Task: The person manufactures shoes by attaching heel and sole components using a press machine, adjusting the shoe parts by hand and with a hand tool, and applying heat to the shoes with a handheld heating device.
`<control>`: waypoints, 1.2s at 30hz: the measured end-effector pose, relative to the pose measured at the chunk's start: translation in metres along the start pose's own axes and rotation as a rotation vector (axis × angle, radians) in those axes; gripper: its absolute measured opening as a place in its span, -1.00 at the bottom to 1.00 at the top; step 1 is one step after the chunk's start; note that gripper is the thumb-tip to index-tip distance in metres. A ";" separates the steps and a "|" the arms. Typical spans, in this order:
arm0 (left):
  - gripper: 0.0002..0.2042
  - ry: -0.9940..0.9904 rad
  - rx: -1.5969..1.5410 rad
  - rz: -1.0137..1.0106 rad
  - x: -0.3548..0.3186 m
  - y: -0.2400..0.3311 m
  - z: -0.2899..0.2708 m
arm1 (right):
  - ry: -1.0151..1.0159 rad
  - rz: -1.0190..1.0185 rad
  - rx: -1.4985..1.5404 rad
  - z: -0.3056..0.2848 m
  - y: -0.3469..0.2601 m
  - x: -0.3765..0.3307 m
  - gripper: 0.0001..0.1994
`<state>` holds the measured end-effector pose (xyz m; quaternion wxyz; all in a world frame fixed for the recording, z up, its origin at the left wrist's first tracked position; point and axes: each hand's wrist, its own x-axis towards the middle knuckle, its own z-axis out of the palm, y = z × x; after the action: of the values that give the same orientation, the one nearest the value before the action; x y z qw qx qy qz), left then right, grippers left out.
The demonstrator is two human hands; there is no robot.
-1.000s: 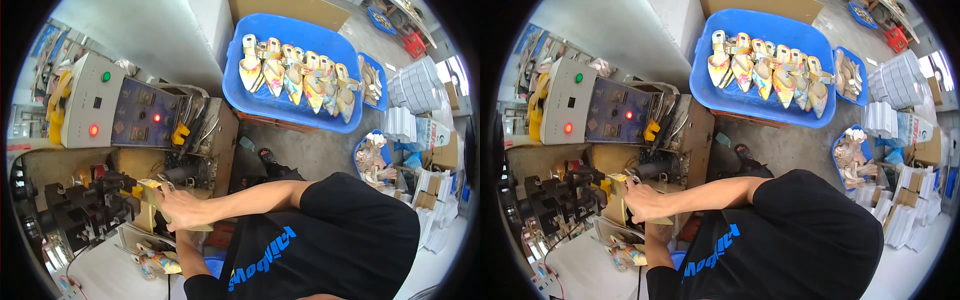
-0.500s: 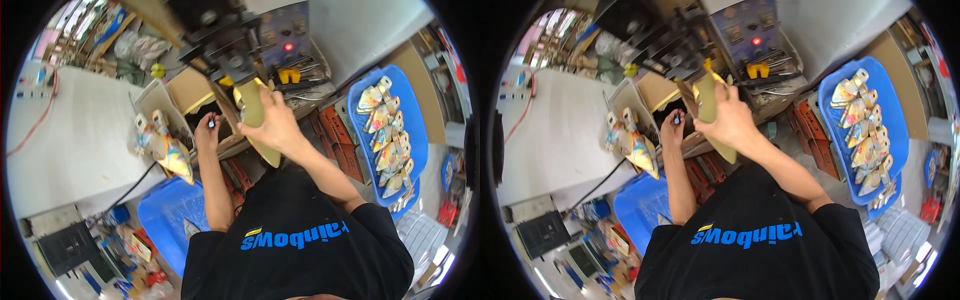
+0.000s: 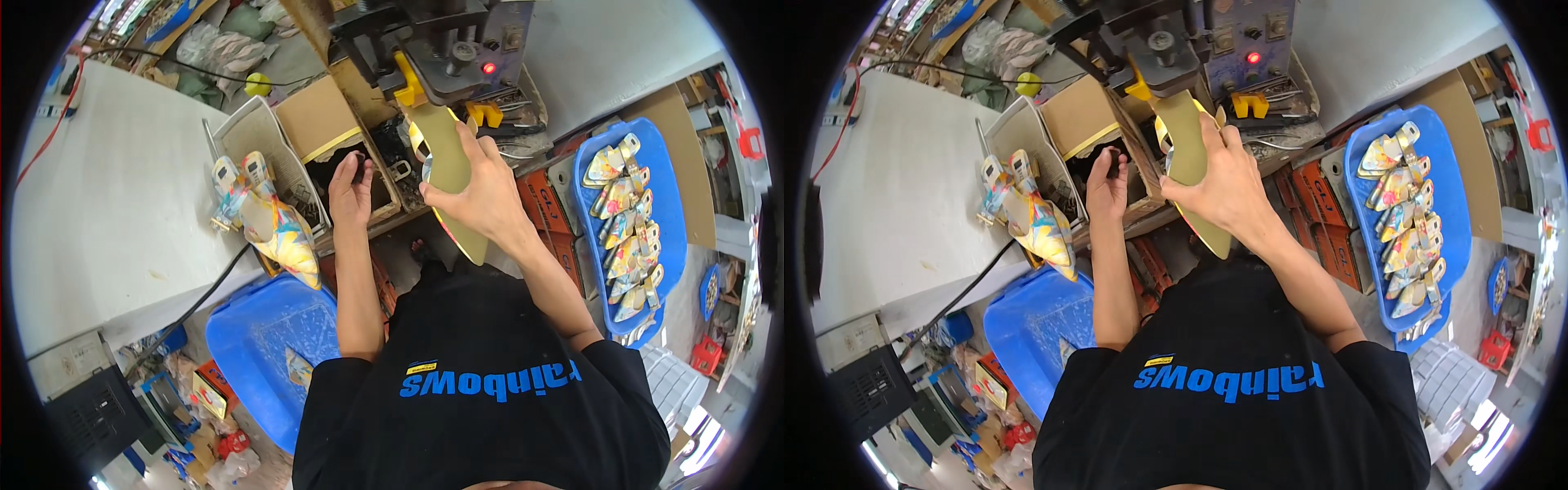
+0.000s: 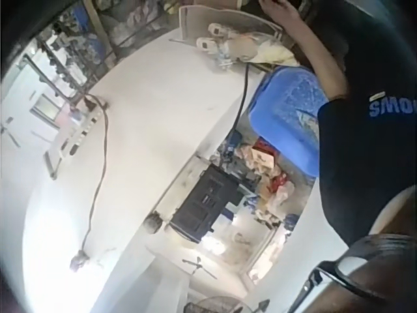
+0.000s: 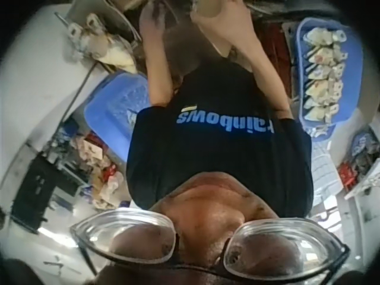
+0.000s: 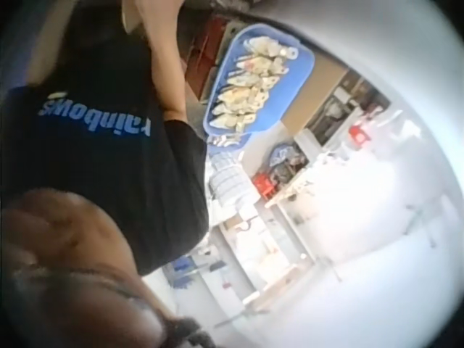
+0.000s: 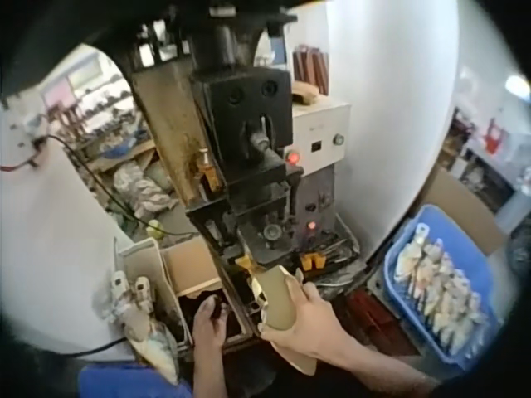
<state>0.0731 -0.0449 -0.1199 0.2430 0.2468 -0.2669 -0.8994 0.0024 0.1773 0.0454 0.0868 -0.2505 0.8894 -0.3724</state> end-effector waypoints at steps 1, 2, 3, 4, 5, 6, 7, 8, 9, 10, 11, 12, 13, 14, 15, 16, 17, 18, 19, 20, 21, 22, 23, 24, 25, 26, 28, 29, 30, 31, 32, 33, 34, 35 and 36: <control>-0.80 -0.047 -0.045 0.006 0.002 -0.001 0.000 | -0.007 -0.021 0.038 -0.002 0.003 -0.002 -0.05; -0.76 -0.155 -0.055 0.022 0.006 -0.002 0.002 | 0.008 -0.013 0.035 -0.006 0.009 -0.007 -0.05; -0.76 -0.168 -0.056 0.005 0.008 -0.002 0.017 | 0.025 -0.065 0.105 -0.011 0.018 -0.018 -0.08; -0.75 -0.127 0.036 0.045 0.009 0.002 0.043 | 0.045 -0.117 0.172 -0.017 0.031 -0.030 -0.11; -0.74 -0.089 0.126 0.083 0.011 0.004 0.065 | -0.027 -0.022 0.506 -0.022 0.049 -0.044 -0.13; -0.75 -0.131 0.155 0.129 0.018 0.005 0.077 | -0.102 0.066 0.839 -0.029 0.071 -0.060 -0.14; -0.75 -0.173 0.237 0.192 0.020 0.006 0.097 | -0.329 0.225 1.526 -0.040 0.098 -0.080 -0.14; -0.77 -0.195 0.378 0.278 0.023 0.005 0.113 | -0.443 0.209 1.914 -0.050 0.102 -0.090 -0.14; -0.83 -0.197 0.525 0.294 0.031 0.008 0.112 | -0.574 0.168 2.305 -0.056 0.103 -0.098 -0.14; -0.87 -0.140 0.766 0.446 0.031 0.003 0.129 | -0.599 0.087 2.401 -0.060 0.109 -0.106 -0.11; -0.84 -0.118 1.185 0.714 0.058 0.005 0.106 | -0.658 0.003 2.494 -0.058 0.113 -0.112 -0.09; -0.77 -0.347 1.171 0.808 0.039 -0.002 0.150 | -0.596 -0.072 2.545 -0.061 0.121 -0.121 -0.09; -0.72 -0.377 1.340 0.767 0.036 0.001 0.155 | -0.581 -0.144 2.604 -0.061 0.125 -0.128 -0.10; -0.73 -0.405 1.455 0.837 0.038 0.008 0.145 | -0.701 -0.332 2.624 -0.059 0.125 -0.125 -0.09; -0.75 -0.490 1.486 0.787 0.027 0.017 0.155 | -0.723 -0.446 2.620 -0.063 0.125 -0.128 -0.09; -0.76 -0.503 1.606 0.814 0.023 0.022 0.159 | -0.749 -0.563 2.613 -0.066 0.126 -0.131 -0.09; -0.76 -0.579 1.616 0.877 0.026 0.025 0.155 | -0.766 -0.582 2.602 -0.069 0.127 -0.135 -0.06; -0.75 -0.607 1.651 0.933 0.026 0.026 0.156 | -0.786 -0.602 2.595 -0.073 0.130 -0.139 -0.04; -0.75 -0.623 1.687 0.994 0.024 0.026 0.160 | -0.796 -0.622 2.594 -0.080 0.130 -0.142 -0.03; -0.75 -0.645 1.695 0.999 0.020 0.022 0.159 | -0.802 -0.642 2.594 -0.087 0.130 -0.146 -0.01; -0.76 -0.455 1.658 1.069 0.013 0.018 0.152 | -0.564 -0.490 2.538 -0.098 0.123 -0.156 0.02; -0.77 -0.278 1.601 1.137 0.007 0.013 0.154 | -0.327 -0.348 2.455 -0.109 0.117 -0.166 0.05; -0.79 -0.207 1.408 0.734 -0.034 0.010 0.174 | -0.129 -0.202 2.368 -0.112 0.120 -0.173 0.08; -0.79 -0.128 1.181 0.347 -0.076 0.005 0.195 | -0.026 -0.083 2.095 -0.109 0.131 -0.183 0.16; -0.75 -0.397 1.058 0.265 -0.093 -0.003 0.195 | 0.062 0.140 1.612 -0.133 0.112 -0.183 0.17; -0.69 -0.660 0.914 0.128 -0.109 -0.015 0.198 | 0.127 0.045 1.314 -0.137 0.114 -0.180 0.14; -0.14 -0.921 0.926 0.026 -0.136 -0.035 0.242 | 0.164 -0.059 1.042 -0.142 0.122 -0.174 0.12; 0.05 -1.012 0.879 -0.078 -0.135 -0.035 0.259 | 0.116 -0.139 0.895 -0.149 0.126 -0.170 0.11; -0.03 -1.050 0.840 -0.089 -0.137 -0.037 0.271 | 0.076 -0.221 0.745 -0.152 0.129 -0.167 0.10; -0.11 -1.076 0.798 -0.092 -0.139 -0.038 0.281 | 0.052 -0.240 0.759 -0.153 0.131 -0.161 0.10; -0.18 -1.096 0.760 -0.096 -0.141 -0.037 0.290 | 0.033 -0.273 0.725 -0.152 0.132 -0.156 0.10; -0.28 -1.117 0.825 -0.083 -0.145 -0.033 0.293 | 0.021 -0.295 0.686 -0.152 0.135 -0.154 0.11; -0.28 -1.103 0.829 -0.078 -0.146 -0.031 0.295 | 0.008 -0.300 0.692 -0.153 0.137 -0.151 0.11; -0.36 -1.084 0.829 -0.108 -0.146 -0.029 0.296 | 0.002 -0.321 0.678 -0.156 0.138 -0.147 0.09; -0.44 -1.065 0.829 -0.140 -0.147 -0.026 0.297 | -0.003 -0.339 0.667 -0.158 0.139 -0.144 0.08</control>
<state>0.0066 0.1651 0.1290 -0.0953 -0.1406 -0.6563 -0.7351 0.0197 0.4319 0.0544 0.1018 -0.3527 0.6650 -0.6504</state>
